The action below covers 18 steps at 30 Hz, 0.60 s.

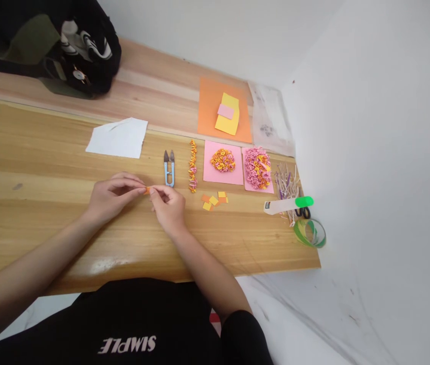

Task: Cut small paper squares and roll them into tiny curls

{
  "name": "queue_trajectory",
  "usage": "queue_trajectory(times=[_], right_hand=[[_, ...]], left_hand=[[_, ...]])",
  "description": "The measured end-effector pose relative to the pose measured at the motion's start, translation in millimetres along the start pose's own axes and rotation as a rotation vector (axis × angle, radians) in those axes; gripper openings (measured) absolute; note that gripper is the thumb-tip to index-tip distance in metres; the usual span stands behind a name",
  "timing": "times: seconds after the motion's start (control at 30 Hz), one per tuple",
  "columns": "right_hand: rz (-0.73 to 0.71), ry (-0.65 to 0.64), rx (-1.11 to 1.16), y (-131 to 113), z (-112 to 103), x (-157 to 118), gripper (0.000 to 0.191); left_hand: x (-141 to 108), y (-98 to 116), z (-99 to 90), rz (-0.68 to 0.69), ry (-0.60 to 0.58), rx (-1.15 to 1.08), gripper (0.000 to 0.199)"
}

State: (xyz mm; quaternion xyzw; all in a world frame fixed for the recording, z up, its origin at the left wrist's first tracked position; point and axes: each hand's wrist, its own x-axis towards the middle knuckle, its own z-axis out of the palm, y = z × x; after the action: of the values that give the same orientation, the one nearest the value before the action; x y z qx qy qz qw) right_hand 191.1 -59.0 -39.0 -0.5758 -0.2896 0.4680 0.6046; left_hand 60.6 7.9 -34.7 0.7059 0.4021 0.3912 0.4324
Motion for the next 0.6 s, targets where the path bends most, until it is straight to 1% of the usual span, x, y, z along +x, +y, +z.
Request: queue_trajectory(times=[0.13, 0.27, 0.47, 0.6], right_hand=[[-0.019, -0.007, -0.024, 1.4, -0.2, -0.3, 0.022], [-0.064, 0.032, -0.056, 1.3, 0.1, -0.9, 0.021], [0.028, 0.055, 0.034, -2.1, 0.3, 1.2, 0.022], [0.051, 0.060, 0.055, -3.1, 0.3, 1.8, 0.021]], left_hand=[[0.0, 0.5, 0.5, -0.004, 0.010, -0.029, 0.009], [-0.6, 3.2, 0.7, -0.033, 0.010, -0.049, 0.011], [-1.5, 4.3, -0.2, -0.079, 0.025, -0.085, 0.014], [-1.4, 4.9, -0.2, -0.092, 0.013, -0.080, 0.013]])
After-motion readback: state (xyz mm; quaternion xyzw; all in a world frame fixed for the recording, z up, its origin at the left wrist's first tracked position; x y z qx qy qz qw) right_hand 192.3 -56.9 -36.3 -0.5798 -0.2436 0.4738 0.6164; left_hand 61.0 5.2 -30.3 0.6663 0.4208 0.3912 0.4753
